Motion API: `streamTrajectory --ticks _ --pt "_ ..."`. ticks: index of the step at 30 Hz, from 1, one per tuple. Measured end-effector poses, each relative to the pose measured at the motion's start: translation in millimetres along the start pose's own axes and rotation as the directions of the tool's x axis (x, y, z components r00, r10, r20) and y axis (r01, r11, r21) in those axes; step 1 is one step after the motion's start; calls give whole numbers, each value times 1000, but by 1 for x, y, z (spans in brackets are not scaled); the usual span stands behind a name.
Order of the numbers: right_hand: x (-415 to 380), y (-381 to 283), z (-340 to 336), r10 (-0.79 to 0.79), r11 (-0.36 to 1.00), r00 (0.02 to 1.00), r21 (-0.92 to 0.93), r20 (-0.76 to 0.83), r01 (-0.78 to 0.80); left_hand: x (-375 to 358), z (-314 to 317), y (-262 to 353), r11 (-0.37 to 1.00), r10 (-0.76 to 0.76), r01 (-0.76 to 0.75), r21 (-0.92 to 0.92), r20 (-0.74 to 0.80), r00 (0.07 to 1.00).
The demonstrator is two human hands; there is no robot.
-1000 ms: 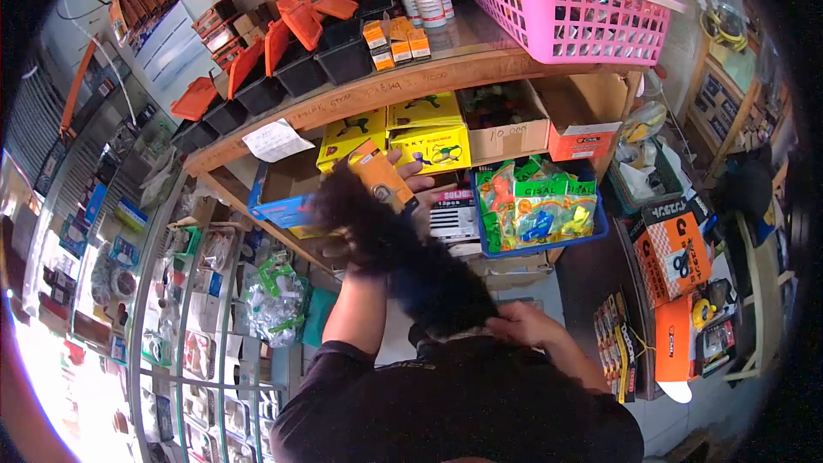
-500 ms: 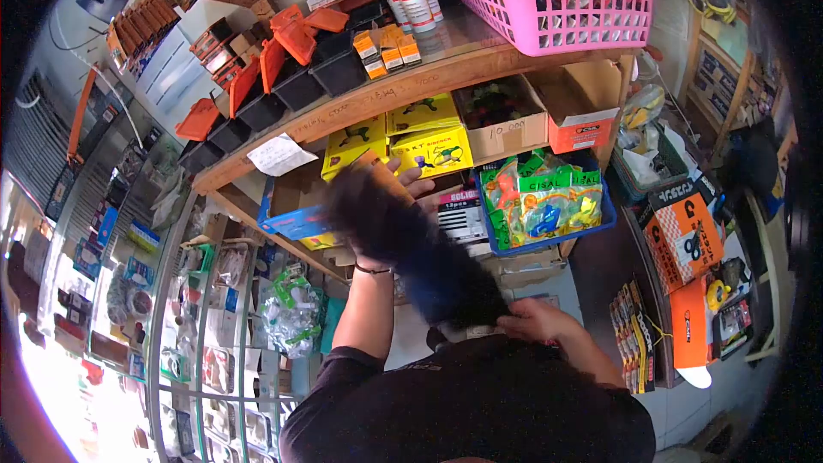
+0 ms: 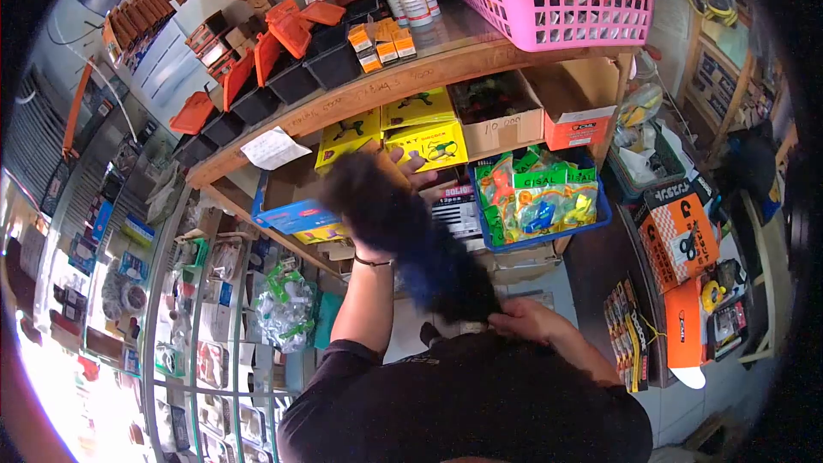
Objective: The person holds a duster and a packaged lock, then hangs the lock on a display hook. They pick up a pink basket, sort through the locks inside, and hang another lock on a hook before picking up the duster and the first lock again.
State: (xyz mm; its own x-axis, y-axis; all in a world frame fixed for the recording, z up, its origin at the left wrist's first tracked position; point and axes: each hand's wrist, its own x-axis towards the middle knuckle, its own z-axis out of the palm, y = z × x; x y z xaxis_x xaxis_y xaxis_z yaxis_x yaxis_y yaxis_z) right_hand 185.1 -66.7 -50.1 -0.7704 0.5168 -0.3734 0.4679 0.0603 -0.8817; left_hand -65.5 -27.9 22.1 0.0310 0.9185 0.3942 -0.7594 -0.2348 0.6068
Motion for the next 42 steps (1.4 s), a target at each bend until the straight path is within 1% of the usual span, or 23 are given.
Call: streamTrajectory --ticks 1,3,4,6,8,9,10,12,14,16,17,19,20,21,22,25,27,32,34,36,38,40,42 --pt "5 10 1 -2 1000 1000 7 -4 2 2 -3 3 953 -13 65 295 -176 984" --pt "17 37 3 -135 973 982 171 -135 157 2 13 2 990 85 -57 129 -224 971" --pt "17 37 2 -133 973 983 171 -131 154 2 38 3 984 168 -178 3 -345 923" --pt "17 34 1 -12 978 997 207 -70 27 4 30 0 991 112 -129 -27 -333 936" --pt "15 35 2 -67 989 997 128 -44 72 6 -3 -2 999 -44 46 -16 105 993" --pt "12 33 2 -116 992 993 44 -15 117 7 2 -3 976 -18 50 212 -152 988" --pt "9 27 0 -118 992 993 50 -20 118 8 8 -1 974 -36 74 215 -174 984" --pt "4 11 -7 134 906 986 415 -100 -81 8 32 0 989 137 -147 -5 -318 938" --pt "7 11 -5 77 966 995 251 -66 -58 10 30 -2 992 120 -127 1 -334 935" --pt "13 18 -2 16 996 999 89 -34 -13 7 -3 -4 997 74 -76 -24 -55 996" --pt "16 28 -2 -40 996 999 75 -18 41 11 -25 -1 978 -79 68 198 50 996" --pt "19 40 -3 -92 994 996 60 0 91 11 -8 -1 995 42 -34 93 -84 996" --pt "20 43 -3 -86 955 993 278 -75 104 10 19 -4 983 185 -175 63 -211 960" --pt "19 46 -2 -63 868 987 480 -145 126 9 43 -1 994 108 -110 -2 -161 981" --pt "14 43 -5 -63 866 988 484 -139 123 11 13 3 958 -63 93 -273 115 991" --pt "-2 38 -16 -44 774 999 633 6 30 11 -15 -1 979 -122 59 -197 -325 938" --pt "-4 49 -16 62 932 996 354 58 -79 7 -34 -13 981 -82 37 -189 -234 969" --pt "-7 26 -3 28 907 1000 421 -13 -20 3 -12 -4 992 86 -76 -100 95 992" --pt "-4 18 1 56 869 996 494 -62 -18 4 -10 0 991 25 -43 -126 -140 990" --pt "1 14 5 21 992 998 124 -56 -14 8 6 -5 994 64 -37 98 -281 958" --pt "11 34 10 -48 994 996 95 -69 55 -3 -25 -8 992 -94 102 -70 112 989" --pt "14 41 12 -116 991 990 58 -81 121 1 -12 -3 988 -153 157 -4 197 968" --pt "15 41 13 61 962 985 273 -160 -15 4 24 -2 994 104 -105 14 -278 955"
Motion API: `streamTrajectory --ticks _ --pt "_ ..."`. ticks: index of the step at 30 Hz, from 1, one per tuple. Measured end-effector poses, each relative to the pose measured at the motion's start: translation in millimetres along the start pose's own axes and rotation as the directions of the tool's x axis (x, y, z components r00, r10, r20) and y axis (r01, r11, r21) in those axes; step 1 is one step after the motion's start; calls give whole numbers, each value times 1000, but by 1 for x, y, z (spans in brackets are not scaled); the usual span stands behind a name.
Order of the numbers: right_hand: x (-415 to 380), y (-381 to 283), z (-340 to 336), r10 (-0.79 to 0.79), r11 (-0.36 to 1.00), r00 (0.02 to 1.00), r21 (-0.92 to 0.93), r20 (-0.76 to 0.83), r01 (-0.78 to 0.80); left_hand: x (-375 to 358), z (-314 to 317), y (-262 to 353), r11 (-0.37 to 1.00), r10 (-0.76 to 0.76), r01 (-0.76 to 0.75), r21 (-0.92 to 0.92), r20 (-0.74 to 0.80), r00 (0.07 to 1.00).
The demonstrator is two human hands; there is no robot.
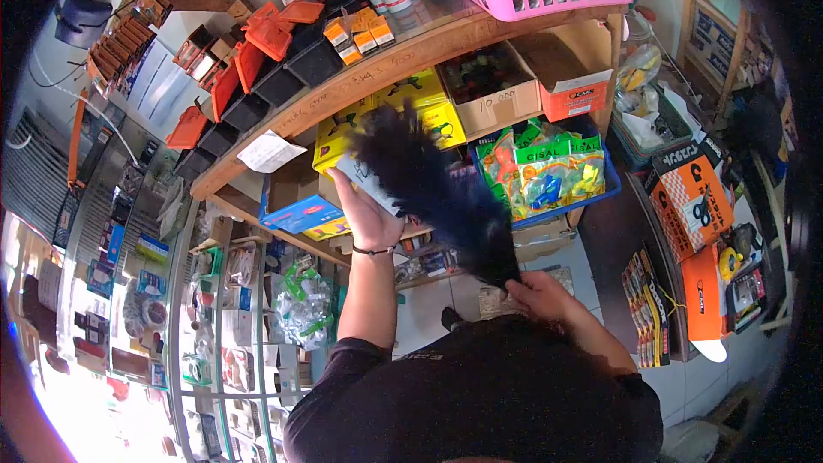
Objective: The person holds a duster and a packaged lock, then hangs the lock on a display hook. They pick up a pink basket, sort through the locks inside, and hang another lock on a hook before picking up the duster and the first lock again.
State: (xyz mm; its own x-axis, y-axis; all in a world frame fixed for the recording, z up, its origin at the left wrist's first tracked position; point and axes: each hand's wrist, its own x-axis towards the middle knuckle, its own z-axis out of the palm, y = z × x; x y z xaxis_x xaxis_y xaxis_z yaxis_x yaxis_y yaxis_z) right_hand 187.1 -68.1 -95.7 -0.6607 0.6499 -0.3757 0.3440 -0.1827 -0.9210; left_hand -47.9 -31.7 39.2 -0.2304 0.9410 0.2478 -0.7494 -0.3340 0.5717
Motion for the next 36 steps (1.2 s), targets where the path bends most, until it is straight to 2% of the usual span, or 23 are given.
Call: streamTrajectory --ticks 2,4,6,7,8,9,10,12,13,15,17,18,20,21,22,24,26,28,29,30,32,34,36 --pt "-3 -5 3 -94 986 993 -131 76 103 6 -19 2 1000 -4 5 -22 23 1000" --pt "-8 -15 3 -179 945 972 -249 155 214 20 -56 8 966 -258 217 140 537 803" --pt "-12 -26 -1 -79 974 996 -210 36 85 13 -37 9 968 -245 173 181 544 802" --pt "-10 -23 1 -80 974 996 -210 36 86 4 -8 5 991 -129 118 58 269 954" --pt "-6 -15 4 -116 980 992 -159 44 121 -1 7 1 999 -28 26 -41 -50 998" --pt "-3 -9 7 -151 982 987 -106 49 156 1 10 -2 999 -4 0 -39 -87 996" --pt "-1 -5 6 -152 982 987 -103 48 156 5 -18 2 996 -90 89 16 153 984" --pt "1 -1 3 -133 955 969 -234 209 182 12 -38 9 967 -210 160 196 266 941" --pt "0 -5 1 -133 955 968 -236 210 183 10 -36 9 949 -134 45 312 269 954" --pt "-5 -16 -2 11 999 998 -40 -54 -14 4 -12 9 999 -11 9 36 61 998" --pt "-1 -13 -2 -45 991 997 -120 57 51 1 2 9 998 -56 58 -13 85 995" --pt "-1 -10 -2 -97 974 982 -190 161 127 4 0 8 992 -3 -5 129 63 998" --pt "-2 -10 -2 -106 975 982 -179 154 133 19 -55 13 962 -248 179 207 384 890" --pt "-2 -10 -4 -117 974 982 -176 148 143 14 -42 14 950 -244 171 261 277 929" --pt "-3 -12 -4 -119 973 982 -179 146 144 9 -22 10 994 -54 27 104 272 961" --pt "-5 -14 -3 30 1000 1000 10 -6 -30 0 14 8 997 -29 29 -73 5 1000" --pt "2 -1 -3 -38 994 991 -96 127 50 4 3 6 993 -55 55 -106 -3 998" --pt "1 -5 -4 -91 972 962 -187 259 142 12 -29 7 972 -235 213 103 334 913" --pt "-7 -19 -6 -70 978 984 -183 165 101 9 -29 6 946 -186 150 287 101 977" --pt "-11 -28 -8 -47 983 996 -175 71 59 7 -25 5 984 -176 175 35 333 926" --pt "-9 -26 -7 -24 994 998 -107 59 30 -2 23 5 981 -31 20 -191 -54 998" --pt "-5 -19 -4 0 1000 999 -31 46 1 7 0 3 989 -51 47 -140 -27 998" --pt "4 -4 -4 -132 965 975 -201 176 167 21 -30 6 965 -263 227 133 458 849"
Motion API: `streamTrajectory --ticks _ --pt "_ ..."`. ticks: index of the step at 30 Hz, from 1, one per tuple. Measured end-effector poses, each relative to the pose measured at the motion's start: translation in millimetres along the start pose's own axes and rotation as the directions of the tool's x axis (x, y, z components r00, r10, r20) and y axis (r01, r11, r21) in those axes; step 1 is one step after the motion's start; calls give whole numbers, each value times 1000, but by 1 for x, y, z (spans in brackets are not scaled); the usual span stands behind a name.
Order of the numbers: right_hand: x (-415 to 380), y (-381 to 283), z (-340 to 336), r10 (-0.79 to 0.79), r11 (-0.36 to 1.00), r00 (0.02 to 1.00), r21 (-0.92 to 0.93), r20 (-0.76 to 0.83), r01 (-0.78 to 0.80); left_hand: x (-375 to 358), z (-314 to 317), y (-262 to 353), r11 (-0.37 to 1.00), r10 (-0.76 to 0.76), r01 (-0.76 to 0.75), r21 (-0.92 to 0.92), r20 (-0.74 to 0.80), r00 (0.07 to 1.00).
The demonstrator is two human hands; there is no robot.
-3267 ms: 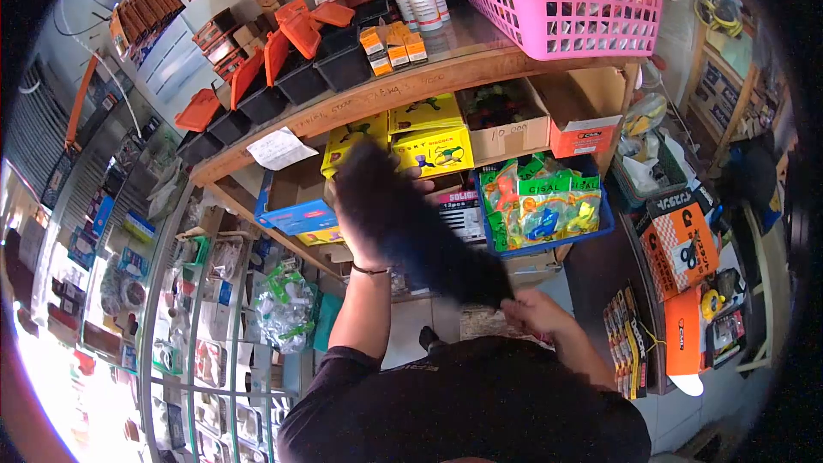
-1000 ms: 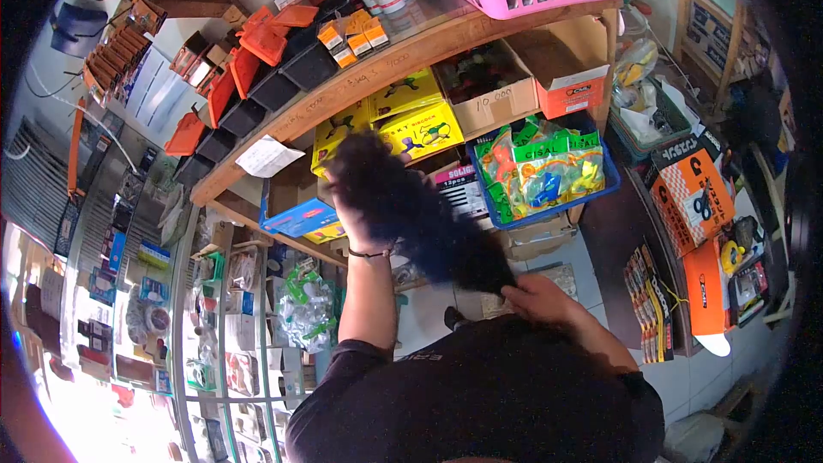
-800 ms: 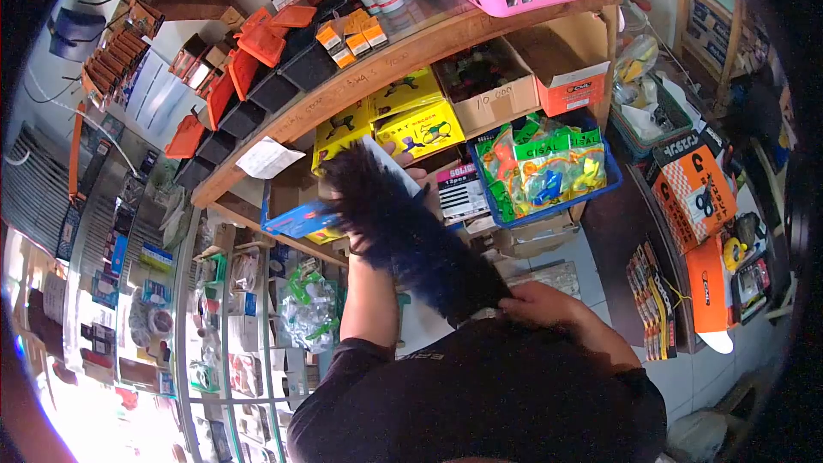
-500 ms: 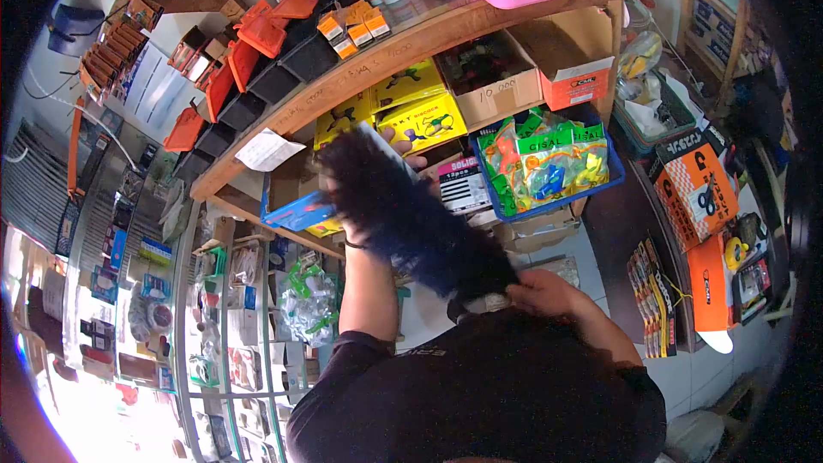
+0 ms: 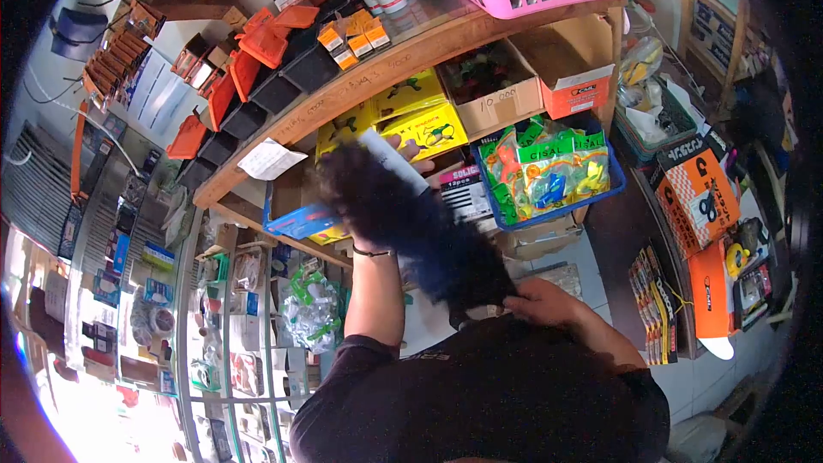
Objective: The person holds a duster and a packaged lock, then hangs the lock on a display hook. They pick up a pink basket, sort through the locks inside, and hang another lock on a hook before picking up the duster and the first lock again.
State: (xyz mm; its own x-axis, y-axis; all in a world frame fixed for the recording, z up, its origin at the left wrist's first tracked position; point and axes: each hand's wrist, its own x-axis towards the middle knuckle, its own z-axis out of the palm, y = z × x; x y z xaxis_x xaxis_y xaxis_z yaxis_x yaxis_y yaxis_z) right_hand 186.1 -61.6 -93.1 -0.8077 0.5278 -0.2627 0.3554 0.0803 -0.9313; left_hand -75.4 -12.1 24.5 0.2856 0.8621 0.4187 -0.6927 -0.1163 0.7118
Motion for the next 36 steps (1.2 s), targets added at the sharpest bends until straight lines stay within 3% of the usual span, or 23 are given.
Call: streamTrajectory --ticks 2,3,4,5,8,10,12,13,14,16,17,18,20,21,22,24,26,28,30,32,33,34,36 --pt "3 4 -1 39 999 993 23 -115 -37 2 4 -3 997 7 -5 -73 31 999" --pt "3 5 -1 83 996 972 50 -219 -74 8 28 -1 985 118 -142 -93 -228 967" --pt "4 7 0 84 996 973 53 -216 -74 11 41 0 958 210 -277 -75 -473 856" --pt "4 10 2 43 996 984 88 -171 -28 9 32 -2 959 208 -273 -72 -476 855" --pt "-2 -2 -4 -5 994 999 110 -34 9 2 -16 -4 1000 4 -5 21 46 999" --pt "0 -5 -7 -13 997 998 80 65 7 5 12 0 1000 8 -7 -3 42 999" --pt "4 6 0 155 952 971 289 -182 -98 17 60 -3 945 235 -309 -105 -440 867" --pt "2 -5 -4 152 953 973 288 -176 -97 20 61 -4 919 219 -344 -192 -478 851" --pt "-5 -23 -11 174 965 984 205 -47 -161 15 46 -4 919 220 -346 -189 -482 848" --pt "-7 -28 -13 208 969 974 115 86 -217 5 13 -5 996 47 -43 77 -54 997" --pt "-4 -19 -11 136 984 990 110 34 -139 2 13 -6 996 47 -42 77 -60 997" --pt "0 -11 -9 63 993 998 98 -17 -61 5 30 -4 994 100 -107 -20 -217 971" --pt "7 8 -3 105 985 992 142 -70 -94 10 56 1 943 154 -282 -177 -519 841" --pt "9 12 -2 148 974 980 192 -130 -122 8 47 1 941 160 -290 -177 -521 838" --pt "4 1 -7 149 975 981 186 -128 -123 4 30 0 973 133 -192 -127 -373 918" --pt "-8 -29 -17 38 999 997 -15 71 -37 4 8 0 1000 16 -14 23 -55 998" --pt "2 -10 -11 92 991 995 97 -27 -89 6 10 -4 999 30 -31 -20 -42 999" --pt "5 -12 -14 152 971 982 203 -112 -127 19 51 -3 933 213 -331 -139 -530 821" --pt "0 -33 -18 146 987 989 61 23 -148 18 38 -2 910 223 -378 -171 -566 793" --pt "2 -30 -17 118 992 993 42 15 -119 1 -6 -1 997 78 -75 25 -213 974" --pt "4 -26 -15 86 996 996 31 -2 -86 0 2 1 992 88 -47 120 -363 928" --pt "8 -19 -14 91 996 996 24 1 -91 3 16 3 988 119 -135 -73 -187 975" --pt "14 -13 -12 189 963 975 218 -120 -160 15 48 8 926 245 -356 -125 -518 820"
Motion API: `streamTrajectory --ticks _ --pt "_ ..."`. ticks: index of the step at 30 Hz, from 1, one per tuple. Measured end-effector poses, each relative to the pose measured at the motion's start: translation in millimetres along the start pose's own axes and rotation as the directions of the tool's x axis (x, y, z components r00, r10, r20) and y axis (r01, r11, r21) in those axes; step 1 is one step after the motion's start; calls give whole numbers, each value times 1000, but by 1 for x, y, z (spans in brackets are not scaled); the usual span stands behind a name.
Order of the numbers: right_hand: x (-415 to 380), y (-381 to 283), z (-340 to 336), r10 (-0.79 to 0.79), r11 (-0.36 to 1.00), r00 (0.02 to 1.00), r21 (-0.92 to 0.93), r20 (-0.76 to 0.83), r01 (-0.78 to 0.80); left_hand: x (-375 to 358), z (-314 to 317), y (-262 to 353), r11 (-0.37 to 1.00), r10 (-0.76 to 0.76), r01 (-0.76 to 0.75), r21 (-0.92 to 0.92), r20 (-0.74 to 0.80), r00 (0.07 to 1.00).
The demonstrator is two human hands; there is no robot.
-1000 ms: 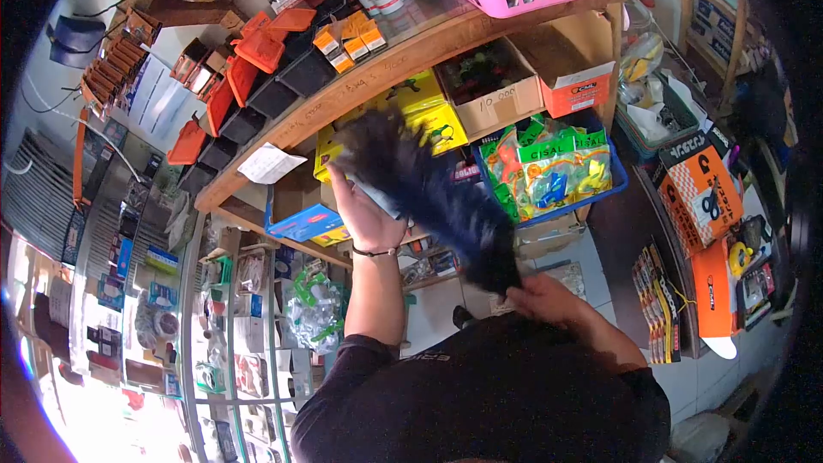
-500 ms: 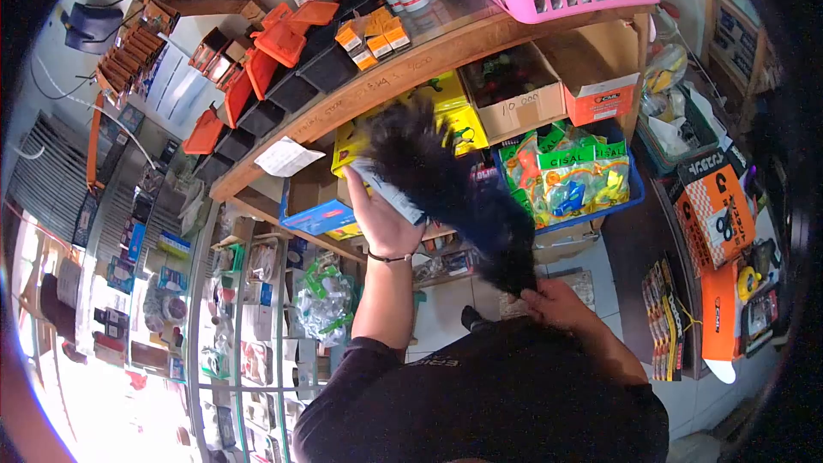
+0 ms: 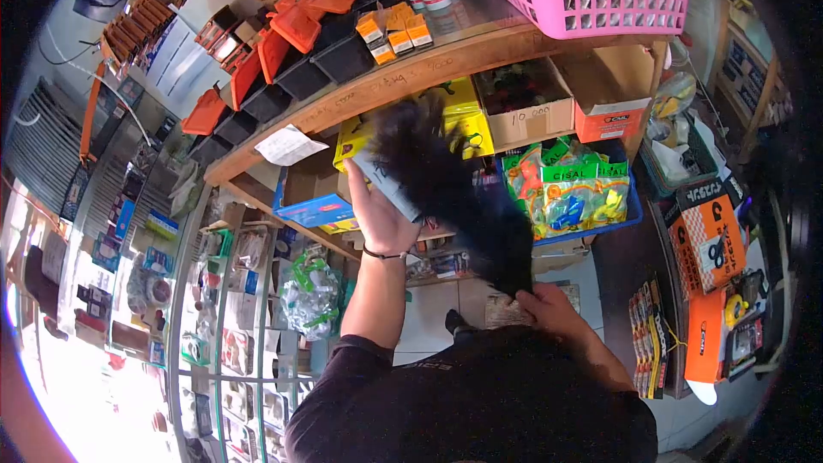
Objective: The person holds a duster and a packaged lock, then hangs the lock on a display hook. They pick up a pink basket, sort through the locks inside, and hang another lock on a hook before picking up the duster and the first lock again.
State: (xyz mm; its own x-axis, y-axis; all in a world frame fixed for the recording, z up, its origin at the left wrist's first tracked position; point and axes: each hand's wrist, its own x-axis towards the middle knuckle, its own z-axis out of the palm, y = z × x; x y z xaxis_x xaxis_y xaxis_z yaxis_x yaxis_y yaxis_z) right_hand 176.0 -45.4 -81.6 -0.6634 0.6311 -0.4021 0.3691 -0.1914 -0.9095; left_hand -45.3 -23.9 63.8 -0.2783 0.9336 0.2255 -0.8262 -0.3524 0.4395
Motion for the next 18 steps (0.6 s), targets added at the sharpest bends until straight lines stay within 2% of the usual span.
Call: streamTrajectory --ticks 1,2,3,4,5,6,7,8,9,10,12,13,14,15,16,17,18 --pt "-4 -6 1 3 1000 1000 -1 0 -3 2 -1 -2 999 10 -12 33 41 999" --pt "-9 -15 2 -53 993 995 -100 87 62 9 -19 3 999 9 -10 33 42 999" --pt "-12 -24 2 -102 972 979 -191 177 136 20 -50 10 978 -172 131 161 280 945" --pt "-9 -18 4 -102 972 979 -191 177 136 25 -67 15 922 -360 229 313 469 806" --pt "-3 -7 5 -91 984 982 -136 164 114 24 -67 15 930 -363 283 233 481 798" --pt "0 0 5 -80 992 985 -82 154 93 17 -53 14 932 -360 281 230 480 800" --pt "1 1 6 -76 992 985 -83 157 90 5 -26 12 977 -199 174 124 235 951" --pt "2 1 6 -49 997 996 -56 72 53 -2 -8 9 998 -34 37 54 -44 998" --pt "2 -3 6 -21 999 1000 -25 -15 21 1 -1 5 998 -57 57 -3 -76 996" --pt "-2 -9 6 -23 1000 1000 -21 -21 23 2 -9 5 998 -63 63 -2 -71 995" --pt "-13 -27 6 27 977 973 -210 231 23 13 -47 8 959 -219 177 220 183 958" --pt "-8 -19 8 21 979 975 -204 220 25 17 -59 9 947 -264 216 238 191 946" --pt "-2 -4 12 -49 989 988 -134 147 69 19 -69 12 939 -318 257 230 292 902" --pt "1 5 13 -108 991 991 -72 76 113 9 -47 8 973 -210 186 133 191 959" --pt "-1 3 12 -98 991 992 -79 82 105 -3 -23 3 994 -100 97 42 71 992" --pt "-4 -3 11 -25 998 995 -51 99 30 -5 -21 -1 987 -80 65 147 102 992" --pt "-8 -5 13 50 999 992 -21 120 -47 -8 -15 -4 992 -45 43 115 10 999"
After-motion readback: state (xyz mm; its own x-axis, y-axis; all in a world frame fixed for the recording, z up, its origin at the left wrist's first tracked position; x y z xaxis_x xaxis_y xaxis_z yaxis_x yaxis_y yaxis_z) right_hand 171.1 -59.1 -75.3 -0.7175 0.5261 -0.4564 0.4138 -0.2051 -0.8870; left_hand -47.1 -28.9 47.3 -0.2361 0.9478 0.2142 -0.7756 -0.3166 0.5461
